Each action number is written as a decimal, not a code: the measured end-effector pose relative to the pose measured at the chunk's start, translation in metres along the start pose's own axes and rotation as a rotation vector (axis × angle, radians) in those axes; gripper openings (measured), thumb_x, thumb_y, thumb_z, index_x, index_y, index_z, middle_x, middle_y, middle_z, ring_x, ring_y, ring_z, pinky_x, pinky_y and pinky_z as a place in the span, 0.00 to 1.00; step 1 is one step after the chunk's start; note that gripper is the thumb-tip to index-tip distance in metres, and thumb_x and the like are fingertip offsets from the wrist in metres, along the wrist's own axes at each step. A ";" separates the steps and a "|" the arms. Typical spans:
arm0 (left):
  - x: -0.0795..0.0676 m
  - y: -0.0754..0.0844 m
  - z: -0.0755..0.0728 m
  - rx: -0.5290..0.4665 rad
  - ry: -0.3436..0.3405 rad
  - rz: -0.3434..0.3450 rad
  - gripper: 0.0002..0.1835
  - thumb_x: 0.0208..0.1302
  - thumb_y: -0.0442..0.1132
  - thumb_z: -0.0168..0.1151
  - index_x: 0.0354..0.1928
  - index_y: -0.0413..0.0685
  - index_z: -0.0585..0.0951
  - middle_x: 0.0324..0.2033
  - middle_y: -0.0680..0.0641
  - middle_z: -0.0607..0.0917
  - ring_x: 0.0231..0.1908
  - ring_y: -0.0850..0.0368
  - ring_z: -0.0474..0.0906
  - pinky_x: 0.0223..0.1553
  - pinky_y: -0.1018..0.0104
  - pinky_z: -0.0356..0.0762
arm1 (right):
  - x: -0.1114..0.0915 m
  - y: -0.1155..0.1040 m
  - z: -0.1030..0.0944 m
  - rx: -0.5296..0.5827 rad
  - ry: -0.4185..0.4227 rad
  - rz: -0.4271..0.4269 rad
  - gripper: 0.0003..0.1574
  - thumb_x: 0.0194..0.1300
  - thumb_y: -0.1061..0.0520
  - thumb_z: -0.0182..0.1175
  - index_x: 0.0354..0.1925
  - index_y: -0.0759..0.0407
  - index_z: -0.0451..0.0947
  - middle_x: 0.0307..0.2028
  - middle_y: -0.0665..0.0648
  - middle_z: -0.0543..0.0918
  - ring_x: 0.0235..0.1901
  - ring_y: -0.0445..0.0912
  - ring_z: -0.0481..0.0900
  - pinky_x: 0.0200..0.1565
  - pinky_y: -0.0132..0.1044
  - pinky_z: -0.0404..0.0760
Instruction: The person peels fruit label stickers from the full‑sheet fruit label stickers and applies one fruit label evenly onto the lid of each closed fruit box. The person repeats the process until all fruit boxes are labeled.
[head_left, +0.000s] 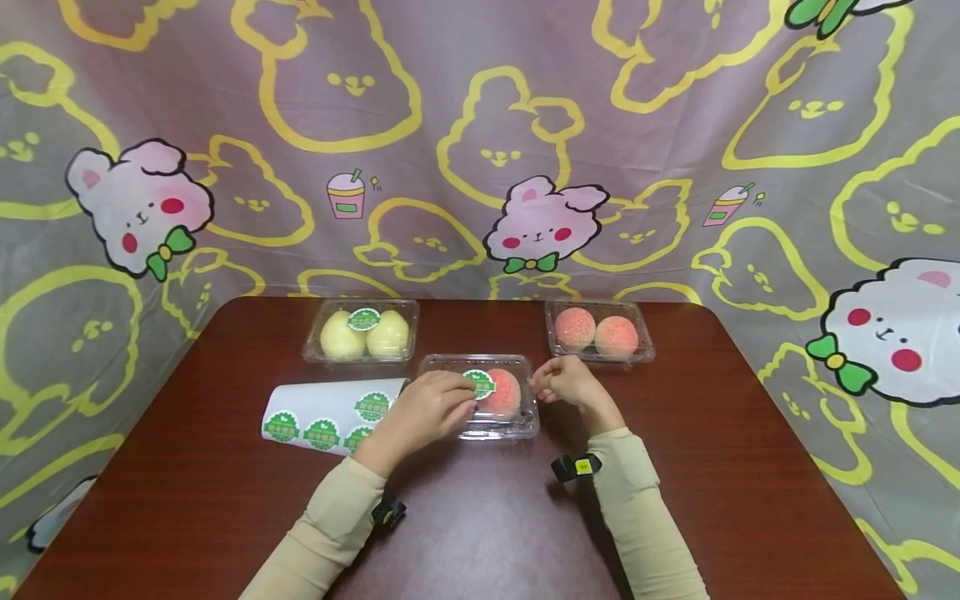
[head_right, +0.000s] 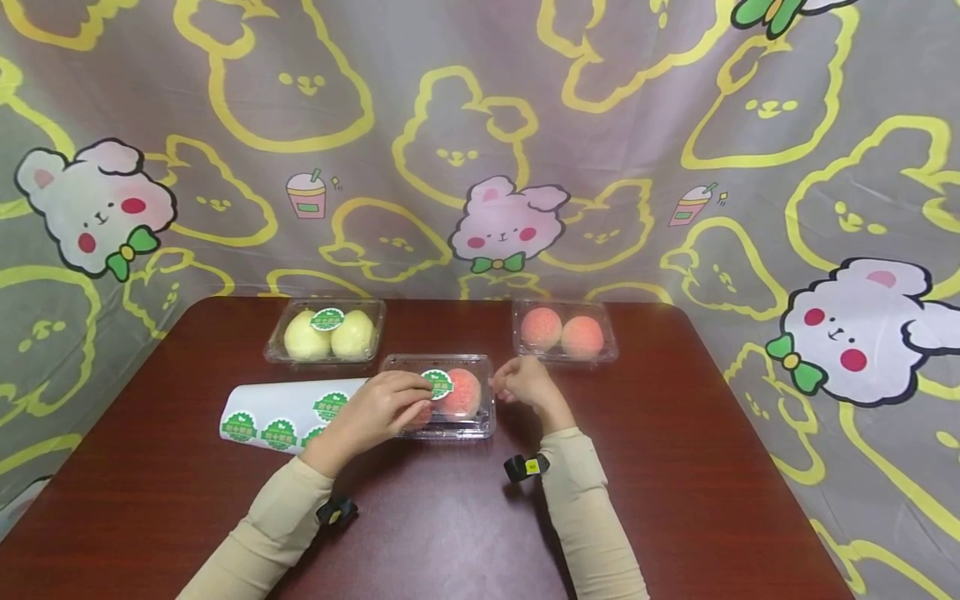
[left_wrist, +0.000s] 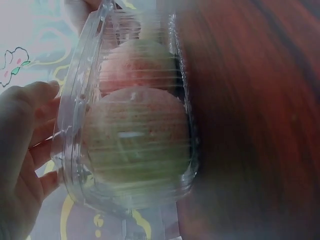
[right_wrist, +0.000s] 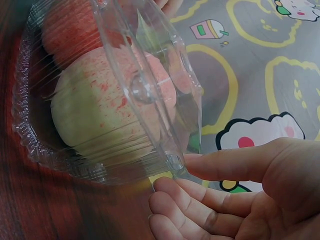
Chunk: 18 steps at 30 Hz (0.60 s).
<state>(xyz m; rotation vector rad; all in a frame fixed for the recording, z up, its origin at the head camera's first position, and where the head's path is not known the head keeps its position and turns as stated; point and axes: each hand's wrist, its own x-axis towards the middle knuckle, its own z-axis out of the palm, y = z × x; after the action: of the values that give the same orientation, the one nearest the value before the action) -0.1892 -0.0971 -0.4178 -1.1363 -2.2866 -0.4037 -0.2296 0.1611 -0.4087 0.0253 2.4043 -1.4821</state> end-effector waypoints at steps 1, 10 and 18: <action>0.000 0.000 -0.001 0.000 0.003 0.002 0.07 0.60 0.41 0.64 0.36 0.50 0.87 0.39 0.51 0.89 0.45 0.54 0.84 0.54 0.59 0.79 | 0.000 0.000 0.000 -0.002 0.000 -0.001 0.08 0.62 0.68 0.58 0.37 0.76 0.77 0.23 0.52 0.83 0.21 0.37 0.77 0.30 0.32 0.84; -0.001 -0.008 -0.003 0.007 0.051 -0.001 0.04 0.58 0.39 0.65 0.31 0.49 0.87 0.34 0.52 0.89 0.40 0.56 0.85 0.51 0.60 0.80 | -0.001 -0.001 0.000 -0.018 0.002 0.002 0.09 0.61 0.67 0.60 0.37 0.75 0.78 0.23 0.52 0.83 0.22 0.38 0.78 0.32 0.35 0.85; -0.001 -0.008 -0.003 -0.001 0.047 -0.036 0.04 0.59 0.39 0.65 0.32 0.48 0.87 0.33 0.51 0.89 0.40 0.56 0.85 0.52 0.60 0.80 | -0.002 -0.002 0.000 -0.018 -0.003 0.007 0.08 0.60 0.68 0.59 0.37 0.75 0.78 0.23 0.53 0.83 0.22 0.38 0.79 0.31 0.34 0.85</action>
<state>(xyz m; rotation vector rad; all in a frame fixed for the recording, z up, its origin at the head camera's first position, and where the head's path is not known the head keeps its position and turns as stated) -0.1940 -0.1039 -0.4166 -1.0762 -2.2690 -0.4413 -0.2285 0.1607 -0.4060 0.0279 2.4129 -1.4560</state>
